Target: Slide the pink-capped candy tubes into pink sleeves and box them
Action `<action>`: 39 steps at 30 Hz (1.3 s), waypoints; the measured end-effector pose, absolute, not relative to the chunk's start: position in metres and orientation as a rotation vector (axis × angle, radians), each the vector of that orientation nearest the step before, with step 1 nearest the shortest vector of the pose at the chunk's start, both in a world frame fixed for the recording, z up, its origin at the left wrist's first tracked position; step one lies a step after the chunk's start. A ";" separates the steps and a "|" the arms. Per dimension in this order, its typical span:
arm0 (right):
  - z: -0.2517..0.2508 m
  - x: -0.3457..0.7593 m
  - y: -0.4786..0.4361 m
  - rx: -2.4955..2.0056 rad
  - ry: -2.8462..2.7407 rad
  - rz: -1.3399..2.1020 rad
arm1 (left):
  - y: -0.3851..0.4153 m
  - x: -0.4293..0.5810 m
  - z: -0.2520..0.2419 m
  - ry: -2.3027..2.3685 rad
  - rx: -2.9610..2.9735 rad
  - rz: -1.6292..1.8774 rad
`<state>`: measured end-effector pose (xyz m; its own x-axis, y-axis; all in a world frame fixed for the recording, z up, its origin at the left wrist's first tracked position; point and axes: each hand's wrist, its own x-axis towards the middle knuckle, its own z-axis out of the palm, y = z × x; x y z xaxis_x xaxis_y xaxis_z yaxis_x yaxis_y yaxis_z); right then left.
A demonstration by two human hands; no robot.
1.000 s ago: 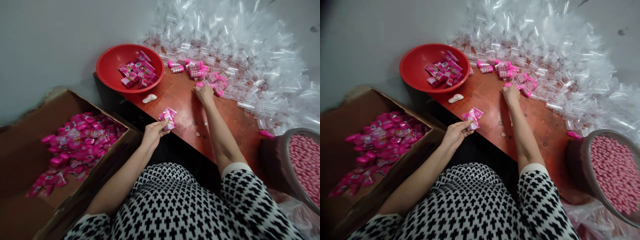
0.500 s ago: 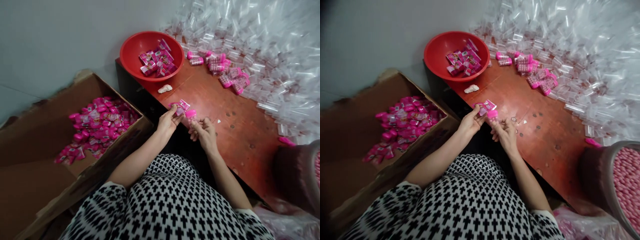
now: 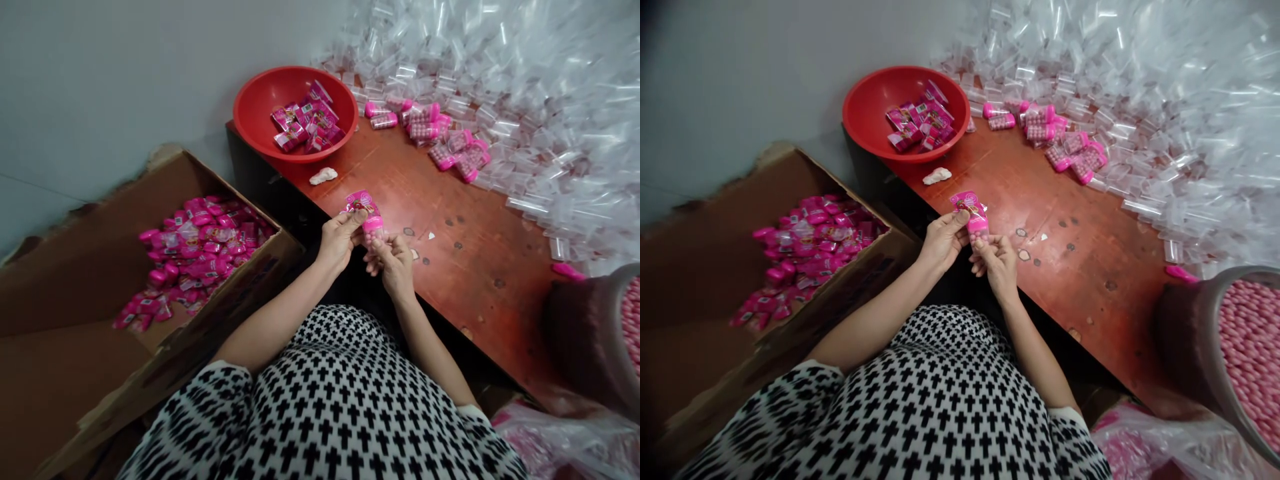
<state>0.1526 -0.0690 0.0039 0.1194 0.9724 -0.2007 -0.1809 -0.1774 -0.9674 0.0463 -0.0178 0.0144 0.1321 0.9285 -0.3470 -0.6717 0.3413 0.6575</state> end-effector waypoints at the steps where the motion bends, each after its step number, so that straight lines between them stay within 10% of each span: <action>1: 0.003 0.152 -0.069 -1.288 -0.889 1.287 | -0.017 0.046 0.014 0.806 0.414 1.187; 39: 0.004 0.155 -0.068 -1.206 -0.853 1.336 | -0.035 0.037 0.013 0.892 0.655 1.033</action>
